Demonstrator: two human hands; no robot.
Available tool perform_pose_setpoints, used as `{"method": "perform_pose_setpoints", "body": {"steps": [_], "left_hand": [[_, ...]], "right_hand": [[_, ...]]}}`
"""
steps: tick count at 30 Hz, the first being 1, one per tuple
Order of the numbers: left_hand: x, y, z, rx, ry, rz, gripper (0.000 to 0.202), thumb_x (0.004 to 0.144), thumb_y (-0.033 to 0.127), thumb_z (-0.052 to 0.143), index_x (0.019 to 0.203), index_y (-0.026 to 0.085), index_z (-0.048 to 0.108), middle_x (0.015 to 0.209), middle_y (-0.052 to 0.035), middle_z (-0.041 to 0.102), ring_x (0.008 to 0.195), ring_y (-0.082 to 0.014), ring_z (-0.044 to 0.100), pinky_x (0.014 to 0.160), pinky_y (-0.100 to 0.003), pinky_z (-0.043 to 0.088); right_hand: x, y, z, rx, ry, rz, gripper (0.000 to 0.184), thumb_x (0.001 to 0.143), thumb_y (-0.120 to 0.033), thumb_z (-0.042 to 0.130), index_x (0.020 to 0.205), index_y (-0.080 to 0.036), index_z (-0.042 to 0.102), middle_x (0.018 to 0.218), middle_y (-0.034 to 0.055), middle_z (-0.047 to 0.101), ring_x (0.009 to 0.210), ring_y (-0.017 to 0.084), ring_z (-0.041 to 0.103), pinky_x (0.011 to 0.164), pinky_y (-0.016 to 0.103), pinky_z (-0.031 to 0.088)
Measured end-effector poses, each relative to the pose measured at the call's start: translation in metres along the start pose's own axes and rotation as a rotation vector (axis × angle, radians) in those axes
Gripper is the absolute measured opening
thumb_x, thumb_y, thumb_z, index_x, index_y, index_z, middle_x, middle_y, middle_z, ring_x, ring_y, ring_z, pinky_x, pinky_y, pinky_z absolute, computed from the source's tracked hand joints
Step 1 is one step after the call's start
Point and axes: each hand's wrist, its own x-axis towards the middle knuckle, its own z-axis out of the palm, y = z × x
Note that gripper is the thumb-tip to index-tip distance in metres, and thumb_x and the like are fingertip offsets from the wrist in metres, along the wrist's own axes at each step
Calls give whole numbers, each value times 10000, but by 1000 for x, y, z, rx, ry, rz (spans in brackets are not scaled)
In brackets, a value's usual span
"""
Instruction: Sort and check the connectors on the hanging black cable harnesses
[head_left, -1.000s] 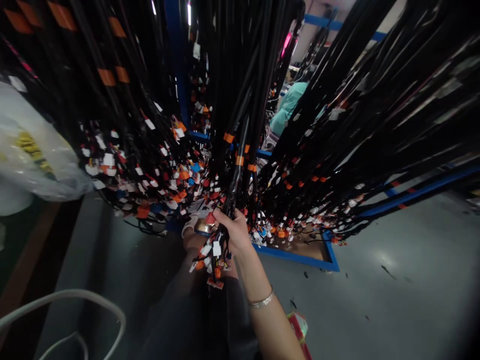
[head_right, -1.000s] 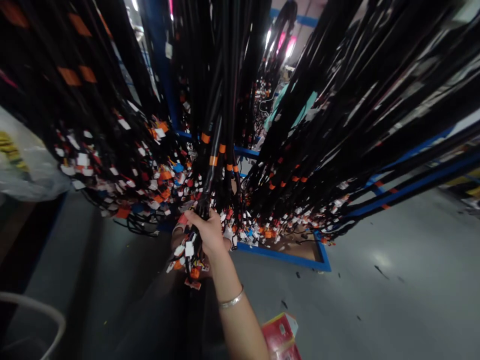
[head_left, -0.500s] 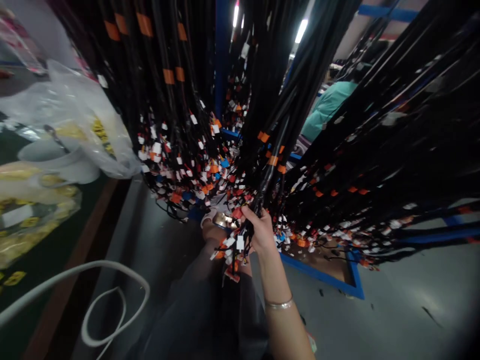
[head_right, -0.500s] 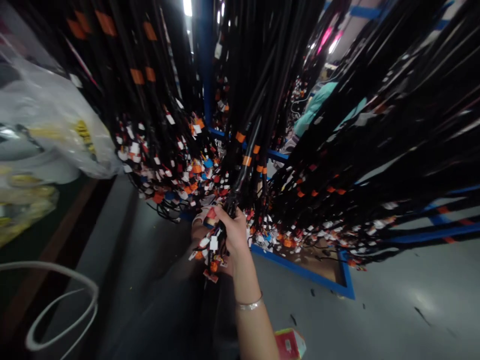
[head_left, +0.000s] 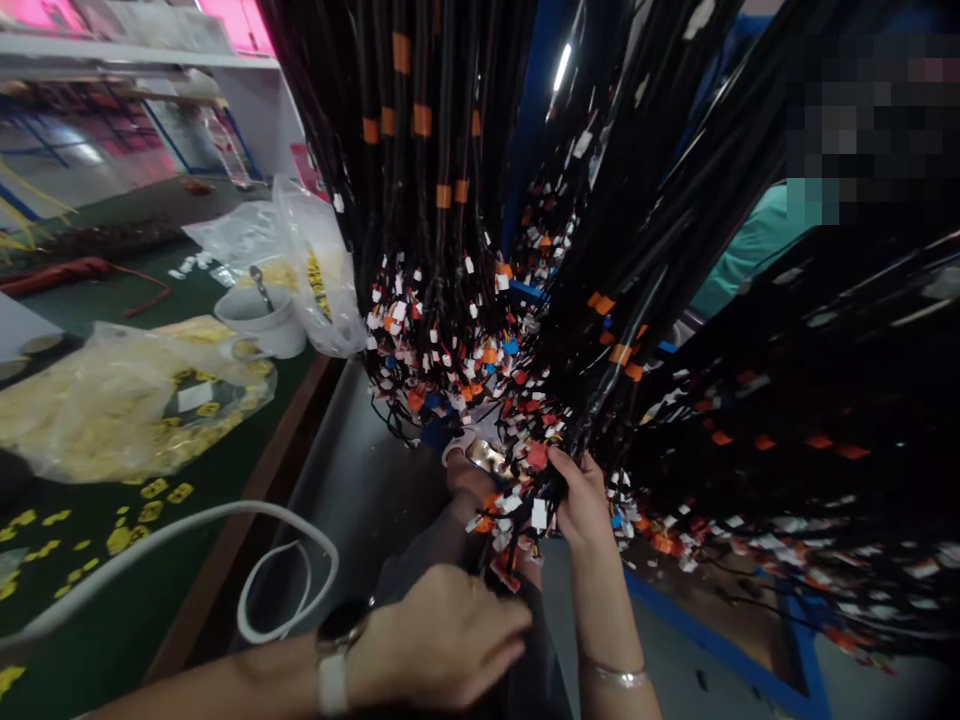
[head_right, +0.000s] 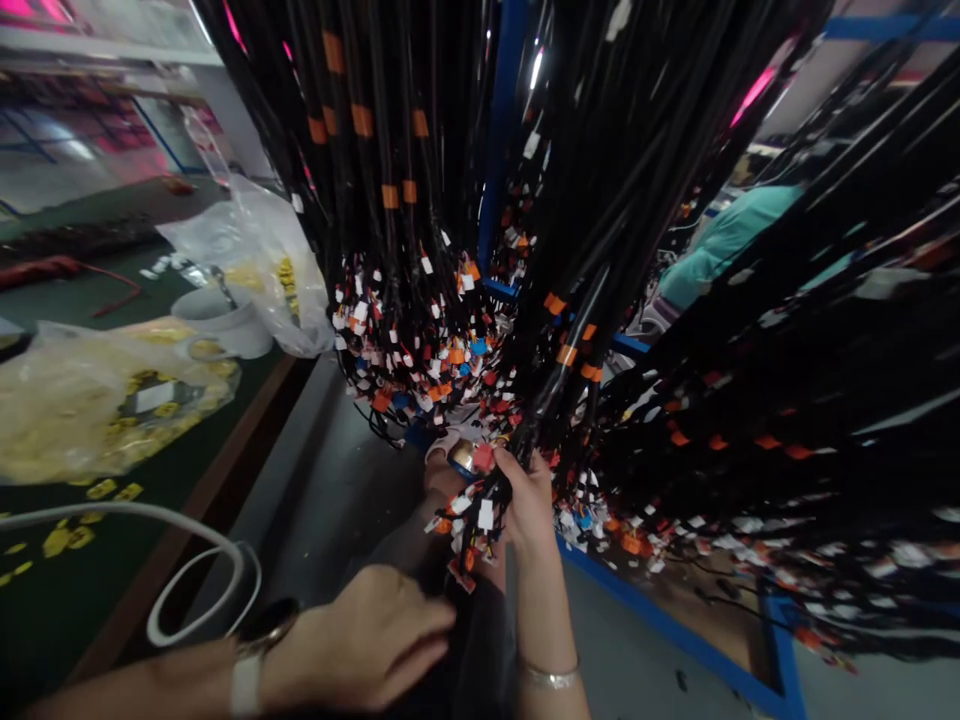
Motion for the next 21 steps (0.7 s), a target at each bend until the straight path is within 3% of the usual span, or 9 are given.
{"method": "perform_pose_setpoints", "body": {"steps": [3,5,8,12,16,21], "left_hand": [[15,-18,13,-207,-5,-375,491,849,411,469,1282,208,359,853,-30,641,732,-168,610,652,-255,430],[24,-37,21,-315,-53,-535,674,794,503,512,1342,188,277,872,-45,641,767,-198,614,641,-255,417],[28,-60,27,-396,-151,-519,649,727,542,571,1262,212,406,947,-61,638,818,-222,607,636,-245,396],[26,-78,31,-371,-179,-528,325,751,438,565,976,204,591,843,-47,644,711,-182,585,577,-221,344],[28,-96,33,-472,-192,-524,226,767,370,547,756,158,625,645,-5,581,560,-102,480,507,-197,279],[29,-114,37,-732,-204,-511,223,770,316,526,731,119,622,559,41,453,528,-62,357,475,-171,239]], "right_hand": [[2,2,-8,-4,5,0,257,523,-247,781,733,-194,642,665,-31,618,570,103,539,570,235,434],[4,3,-12,5,-10,21,243,518,-236,772,719,-199,640,659,-32,615,571,101,537,571,233,428],[6,5,-14,34,-94,73,214,536,-257,741,714,-213,632,662,-19,614,579,118,542,570,255,431],[10,9,-8,49,-109,125,252,513,-281,724,740,-228,627,684,-16,609,615,143,556,633,312,470],[15,15,-1,38,-32,125,259,471,-269,754,685,-219,617,702,-21,627,634,137,575,657,293,478],[11,46,-5,-132,33,98,311,566,-434,733,744,-203,625,752,9,655,696,175,599,654,307,476]]}}
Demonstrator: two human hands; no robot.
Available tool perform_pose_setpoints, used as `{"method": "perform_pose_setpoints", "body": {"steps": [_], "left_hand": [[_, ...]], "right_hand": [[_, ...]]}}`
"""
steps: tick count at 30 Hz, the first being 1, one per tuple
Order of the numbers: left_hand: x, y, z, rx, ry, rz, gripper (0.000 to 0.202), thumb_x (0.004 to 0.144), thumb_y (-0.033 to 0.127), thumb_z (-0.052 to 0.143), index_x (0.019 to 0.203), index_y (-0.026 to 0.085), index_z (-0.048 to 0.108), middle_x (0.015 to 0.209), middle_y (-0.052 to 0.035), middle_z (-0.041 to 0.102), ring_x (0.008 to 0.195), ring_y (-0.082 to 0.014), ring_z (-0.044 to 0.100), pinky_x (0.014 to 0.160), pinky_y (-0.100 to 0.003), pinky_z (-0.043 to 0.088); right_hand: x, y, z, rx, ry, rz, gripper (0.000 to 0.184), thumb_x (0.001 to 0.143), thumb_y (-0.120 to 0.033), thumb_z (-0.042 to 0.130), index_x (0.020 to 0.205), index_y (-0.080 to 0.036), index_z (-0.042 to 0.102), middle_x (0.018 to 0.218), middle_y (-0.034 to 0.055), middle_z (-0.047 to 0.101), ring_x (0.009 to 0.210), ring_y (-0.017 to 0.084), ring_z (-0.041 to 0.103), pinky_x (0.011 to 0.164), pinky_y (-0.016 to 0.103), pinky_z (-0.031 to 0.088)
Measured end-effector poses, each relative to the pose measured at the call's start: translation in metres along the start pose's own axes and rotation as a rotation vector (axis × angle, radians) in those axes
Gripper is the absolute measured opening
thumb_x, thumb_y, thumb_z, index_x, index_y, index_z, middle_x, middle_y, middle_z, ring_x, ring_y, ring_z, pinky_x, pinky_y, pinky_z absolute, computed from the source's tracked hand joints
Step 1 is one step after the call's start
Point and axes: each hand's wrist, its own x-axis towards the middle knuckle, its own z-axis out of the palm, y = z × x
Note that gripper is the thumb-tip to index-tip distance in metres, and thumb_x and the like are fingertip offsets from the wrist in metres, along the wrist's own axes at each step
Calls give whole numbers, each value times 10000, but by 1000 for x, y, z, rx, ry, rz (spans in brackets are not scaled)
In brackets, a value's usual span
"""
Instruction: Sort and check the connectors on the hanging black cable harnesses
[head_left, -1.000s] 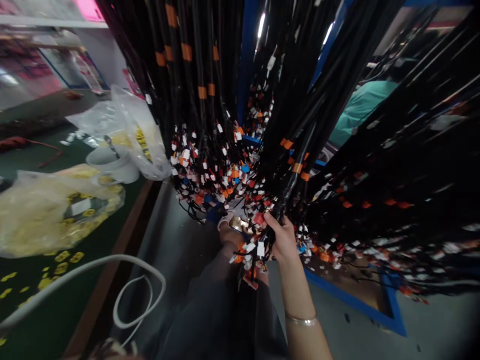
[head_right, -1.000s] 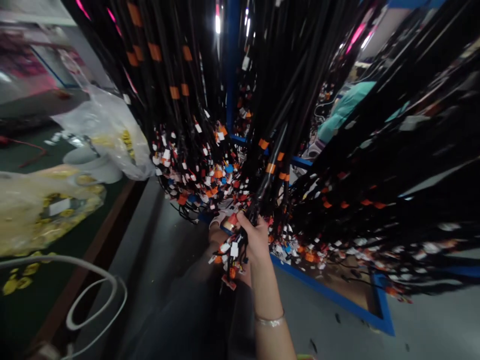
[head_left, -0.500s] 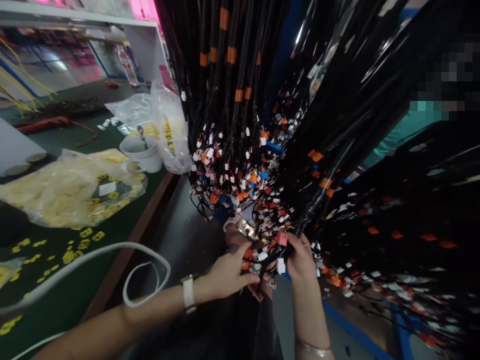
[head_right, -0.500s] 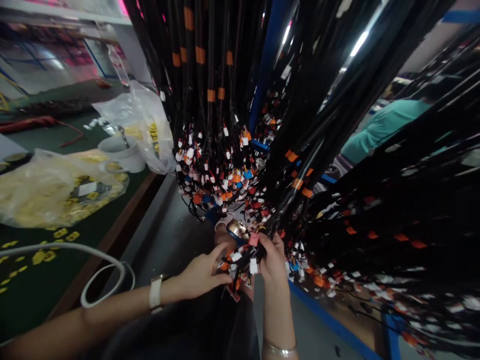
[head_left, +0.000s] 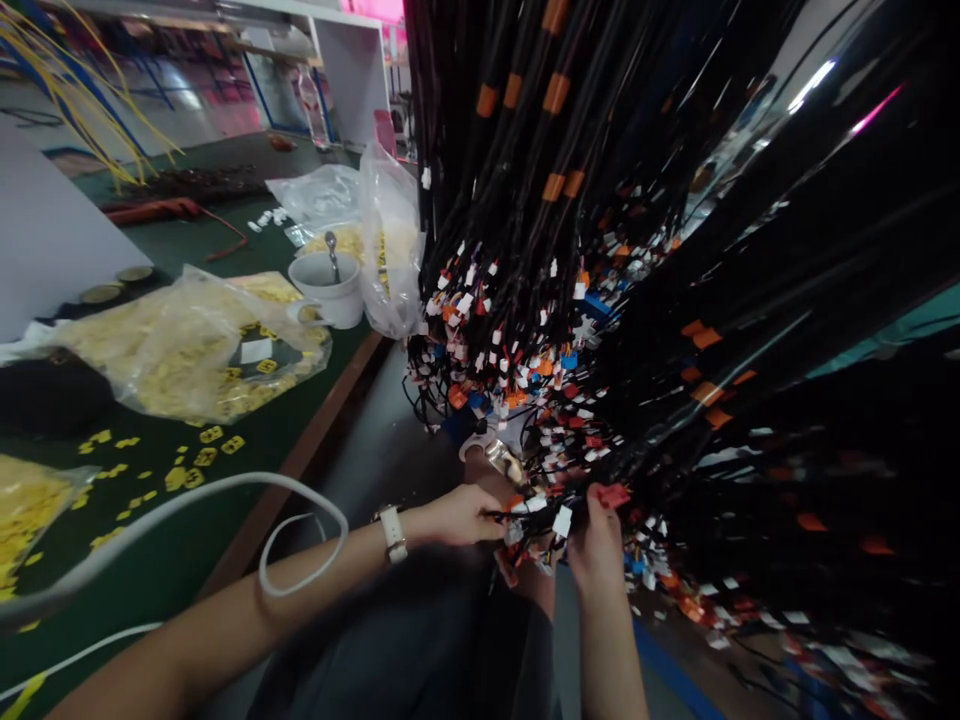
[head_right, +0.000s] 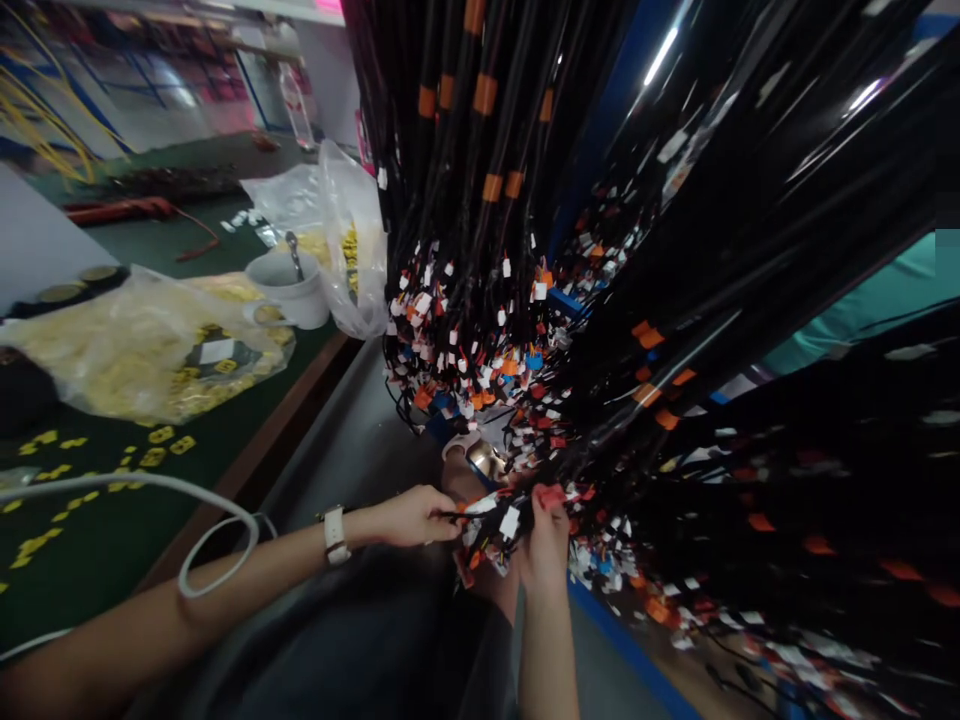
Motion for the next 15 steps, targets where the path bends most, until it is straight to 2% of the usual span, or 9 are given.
{"method": "perform_pose_setpoints", "body": {"steps": [3,6,11,15], "left_hand": [[1,-2,-4,-57,-9,-22,243,767,331,532,732,105,616,554,46,425,528,-60,332,476,-168,238],[2,0,-9,-56,18,12,238,775,319,527,738,102,618,579,42,450,553,-64,345,503,-165,259],[3,1,-18,-47,67,26,270,812,325,480,776,112,643,615,32,493,587,-75,365,531,-169,269],[3,-1,-21,27,87,-19,267,813,295,463,836,124,668,631,22,539,582,-82,400,538,-182,272]], "right_hand": [[-7,25,-8,-117,27,13,369,601,-511,697,754,-183,625,728,19,655,704,188,602,640,301,470],[-11,40,-20,-167,33,10,400,653,-546,649,791,-170,637,762,35,664,709,191,606,624,292,466],[-1,45,-36,-207,33,-20,426,644,-562,656,763,-154,656,721,39,663,667,182,599,598,277,452],[6,42,-40,-175,12,1,419,632,-553,673,775,-159,662,746,41,671,669,180,602,620,284,458]]}}
